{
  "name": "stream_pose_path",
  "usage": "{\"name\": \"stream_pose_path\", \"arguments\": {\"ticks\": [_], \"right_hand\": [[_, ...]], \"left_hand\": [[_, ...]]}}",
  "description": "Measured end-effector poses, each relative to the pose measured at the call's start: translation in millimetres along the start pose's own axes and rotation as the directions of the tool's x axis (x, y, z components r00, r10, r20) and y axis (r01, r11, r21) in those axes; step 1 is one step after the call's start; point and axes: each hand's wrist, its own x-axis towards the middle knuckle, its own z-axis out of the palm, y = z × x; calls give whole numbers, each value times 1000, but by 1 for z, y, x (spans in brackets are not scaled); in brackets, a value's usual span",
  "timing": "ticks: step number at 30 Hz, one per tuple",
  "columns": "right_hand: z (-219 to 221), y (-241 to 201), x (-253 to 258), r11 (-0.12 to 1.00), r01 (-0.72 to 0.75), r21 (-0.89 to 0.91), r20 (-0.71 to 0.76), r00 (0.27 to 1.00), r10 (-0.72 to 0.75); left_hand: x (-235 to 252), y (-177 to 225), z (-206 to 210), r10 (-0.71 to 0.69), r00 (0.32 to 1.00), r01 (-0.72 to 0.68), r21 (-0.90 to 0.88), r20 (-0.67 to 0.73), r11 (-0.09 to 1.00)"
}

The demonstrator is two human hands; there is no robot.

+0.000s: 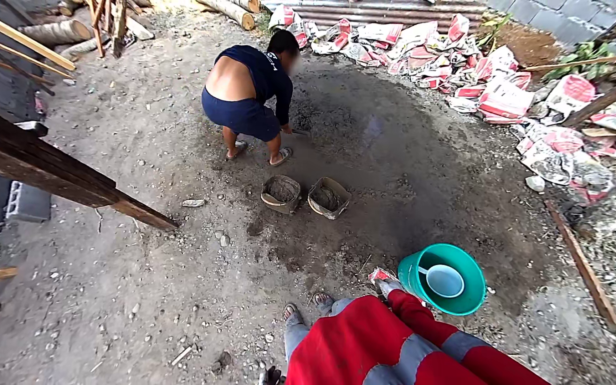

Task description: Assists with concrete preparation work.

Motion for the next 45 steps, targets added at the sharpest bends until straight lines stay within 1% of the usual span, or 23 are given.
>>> {"name": "stream_pose_path", "arguments": {"ticks": [2, 7, 12, 16, 19, 23, 26, 29, 31, 34, 37, 39, 41, 43, 45], "right_hand": [[0, -3, -2, 1000, 4, 12, 1, 1000, -4], [2, 6, 21, 998, 26, 61, -5, 1000, -26], [0, -1, 7, 1000, 13, 22, 12, 1000, -13], [-3, -13, -9, 996, 11, -89, 41, 999, -7], [-4, -14, -7, 997, 6, -78, 35, 999, -3], [4, -4, 27, 999, 36, -24, 10, 999, -36], [0, -18, 16, 995, 34, -94, 43, 999, -30], [10, -4, 59, 997, 44, -65, -26, 999, -46], [11, -13, 60, 996, 40, -86, -8, 999, -41], [13, -35, 54, 982, 57, -182, 28, 998, -53], [18, -58, 49, 971, 76, -226, 26, 997, -73], [23, -71, 55, 972, 78, -220, 8, 997, -78], [26, -83, 63, 974, 71, -214, 5, 997, -72], [27, -97, 71, 971, 58, -230, -5, 998, -61], [27, -111, 80, 978, 28, -205, -27, 999, -34]], "left_hand": [[2, -2, 0, 0, 1000, 0, -19, -8, 1000], [1, -4, 0, -7, 1000, 6, -69, -10, 998], [-1, -6, 1, -17, 999, 14, -69, -37, 998], [2, -6, 1, -32, 998, 29, -65, -58, 997], [15, -10, -2, -16, 999, 13, -61, -44, 998], [9, 4, 2, -11, 998, 8, -48, -61, 999], [5, 12, 6, -1, 997, -3, -45, -82, 999], [0, 17, 10, -10, 994, 2, -76, -105, 997], [-2, 18, 11, -20, 993, 9, -94, -118, 996], [-1, 14, 10, -62, 989, 49, -101, -131, 994], [-1, 14, 13, -122, 983, 109, -95, -140, 990], [2, 17, 18, -145, 978, 136, -70, -150, 988], [5, 29, 25, -170, 973, 166, -36, -159, 985], [10, 52, 36, -197, 967, 200, -2, -160, 980], [27, 75, 47, -203, 967, 215, 69, -151, 974]]}}
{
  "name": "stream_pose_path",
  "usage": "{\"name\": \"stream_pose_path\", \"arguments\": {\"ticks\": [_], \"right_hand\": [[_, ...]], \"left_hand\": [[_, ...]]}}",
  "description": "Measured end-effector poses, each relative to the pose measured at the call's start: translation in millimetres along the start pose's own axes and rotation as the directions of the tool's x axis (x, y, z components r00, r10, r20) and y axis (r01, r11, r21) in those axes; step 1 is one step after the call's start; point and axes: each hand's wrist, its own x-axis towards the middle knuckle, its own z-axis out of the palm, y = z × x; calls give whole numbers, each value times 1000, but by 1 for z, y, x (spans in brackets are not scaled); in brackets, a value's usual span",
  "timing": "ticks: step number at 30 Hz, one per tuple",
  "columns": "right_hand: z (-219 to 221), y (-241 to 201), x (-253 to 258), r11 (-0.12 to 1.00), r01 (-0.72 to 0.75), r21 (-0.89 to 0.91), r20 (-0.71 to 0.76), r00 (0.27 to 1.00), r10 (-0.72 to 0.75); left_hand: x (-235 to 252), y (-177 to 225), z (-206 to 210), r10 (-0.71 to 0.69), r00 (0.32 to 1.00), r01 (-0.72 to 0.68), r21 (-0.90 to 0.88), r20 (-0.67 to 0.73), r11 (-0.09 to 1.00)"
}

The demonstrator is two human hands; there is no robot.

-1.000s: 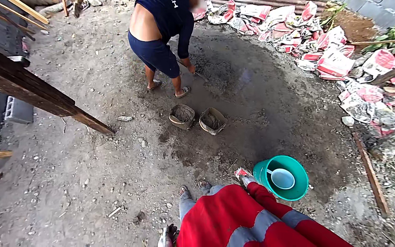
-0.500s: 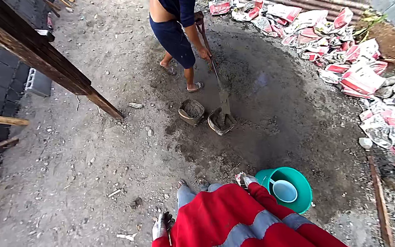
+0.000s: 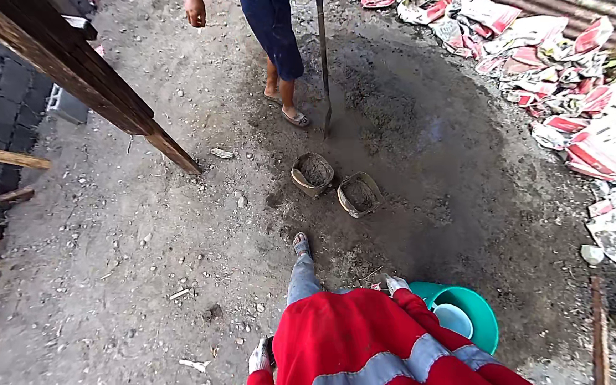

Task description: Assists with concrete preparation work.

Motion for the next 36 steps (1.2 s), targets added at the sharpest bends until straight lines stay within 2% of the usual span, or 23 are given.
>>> {"name": "stream_pose_path", "arguments": {"ticks": [4, 7, 9, 14, 16, 18, 21, 22, 23, 25, 27, 29, 31, 33, 36], "right_hand": [[-7, -46, 11, 980, -85, 178, -45, 995, 94], [-13, -88, 19, 964, -106, 244, -65, 990, 125], [-20, -112, 35, 959, -84, 271, -98, 989, 115], [-35, -155, 50, 965, -80, 248, -103, 989, 108], [-33, -169, 70, 968, -107, 227, -65, 990, 125], [-25, -176, 106, 972, -161, 170, -6, 986, 165], [-23, -200, 175, 975, -223, 9, 71, 972, 222], [-17, -207, 198, 970, -240, -35, 88, 966, 243], [-10, -212, 218, 965, -257, -62, 106, 959, 262], [1, -226, 273, 969, -236, -67, 112, 964, 242], [23, -238, 327, 975, -211, -73, 144, 965, 220], [49, -250, 380, 976, -180, -126, 185, 962, 201], [69, -270, 431, 963, -126, -238, 235, 955, 183], [85, -293, 468, 930, -59, -362, 275, 947, 167], [122, -301, 509, 869, 32, -494, 307, 941, 140]], "left_hand": [[54, 67, 30, 51, 997, -58, 124, 62, 991], [96, 152, 53, 131, 981, -169, 295, 145, 940], [112, 221, 78, 194, 959, -248, 282, 205, 927], [84, 405, 146, 331, 893, -413, 262, 305, 872], [82, 462, 183, 404, 851, -498, 273, 335, 823], [93, 502, 223, 450, 822, -558, 333, 349, 760], [135, 532, 291, 447, 800, -598, 470, 401, 649], [154, 536, 311, 420, 794, -607, 555, 438, 569], [173, 537, 329, 371, 794, -608, 656, 482, 447], [210, 540, 378, 231, 801, -587, 800, 553, 121], [245, 541, 428, 95, 832, -522, 830, 546, -197], [277, 538, 478, 29, 870, -437, 795, 493, -420], [318, 536, 527, 49, 868, -392, 742, 495, -544], [358, 532, 565, 68, 858, -376, 711, 510, -594], [415, 517, 586, 86, 893, -263, 668, 442, -696]]}}
